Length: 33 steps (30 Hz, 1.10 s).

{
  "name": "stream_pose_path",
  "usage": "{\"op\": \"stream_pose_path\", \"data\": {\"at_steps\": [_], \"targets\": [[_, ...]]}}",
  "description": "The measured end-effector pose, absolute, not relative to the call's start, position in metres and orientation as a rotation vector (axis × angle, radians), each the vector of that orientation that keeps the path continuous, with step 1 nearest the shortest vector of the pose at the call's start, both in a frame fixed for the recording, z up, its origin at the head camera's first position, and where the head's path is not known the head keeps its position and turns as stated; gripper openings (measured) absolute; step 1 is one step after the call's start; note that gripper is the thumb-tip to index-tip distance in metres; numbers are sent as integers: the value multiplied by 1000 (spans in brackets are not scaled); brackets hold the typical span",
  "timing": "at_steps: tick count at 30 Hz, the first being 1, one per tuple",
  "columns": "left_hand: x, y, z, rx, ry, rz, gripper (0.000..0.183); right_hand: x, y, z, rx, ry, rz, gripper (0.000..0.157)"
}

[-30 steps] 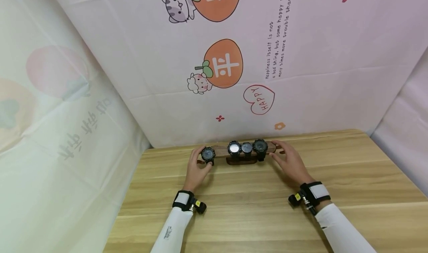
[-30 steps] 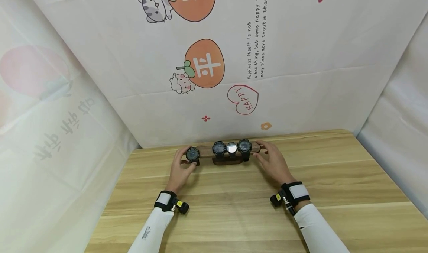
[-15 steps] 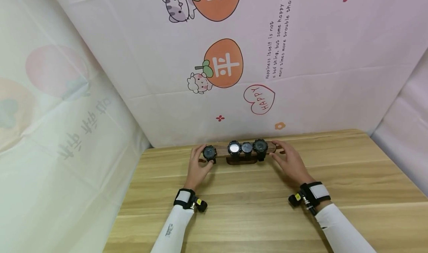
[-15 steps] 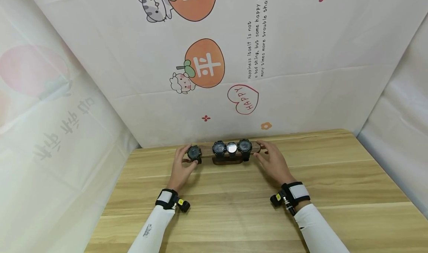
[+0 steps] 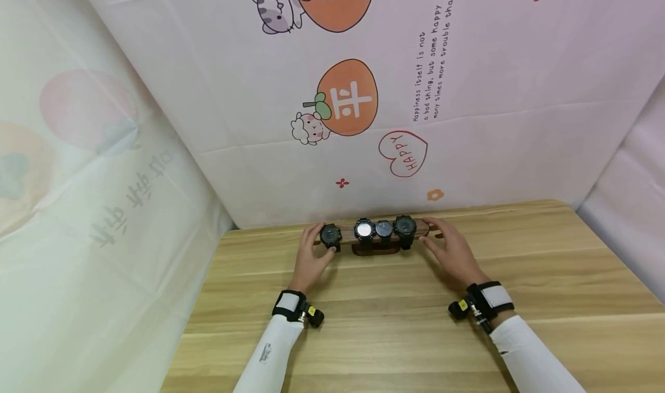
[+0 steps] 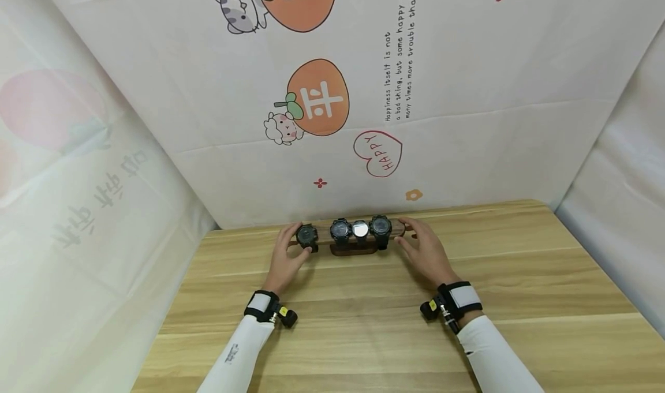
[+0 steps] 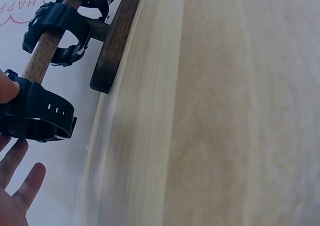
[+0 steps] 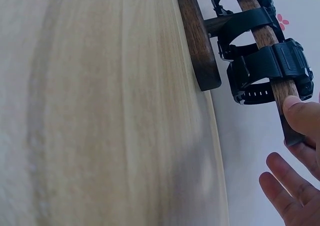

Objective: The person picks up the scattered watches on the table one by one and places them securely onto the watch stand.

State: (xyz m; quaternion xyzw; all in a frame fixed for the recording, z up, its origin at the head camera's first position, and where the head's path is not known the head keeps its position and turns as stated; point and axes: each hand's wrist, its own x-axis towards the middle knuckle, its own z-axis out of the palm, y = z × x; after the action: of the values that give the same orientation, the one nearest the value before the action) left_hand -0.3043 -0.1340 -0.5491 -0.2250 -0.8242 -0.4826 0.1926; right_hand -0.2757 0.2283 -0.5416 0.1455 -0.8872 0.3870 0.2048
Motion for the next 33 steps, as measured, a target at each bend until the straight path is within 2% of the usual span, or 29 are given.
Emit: {"op": "stream_pose_path", "data": {"at_steps": [18,25,33], "targets": [[-284,-119,-520,-696,-2269,-1385,63,-276,229,-543,404,-2475,1085,52],[-286,-116,-524,-700,-2244,-1392,64,-275,229,-543,411,-2468,1094,52],[-304,-117,-548,-648,-2315,-1364,66,-274,229,-541,411,-2470,1091,51]]}}
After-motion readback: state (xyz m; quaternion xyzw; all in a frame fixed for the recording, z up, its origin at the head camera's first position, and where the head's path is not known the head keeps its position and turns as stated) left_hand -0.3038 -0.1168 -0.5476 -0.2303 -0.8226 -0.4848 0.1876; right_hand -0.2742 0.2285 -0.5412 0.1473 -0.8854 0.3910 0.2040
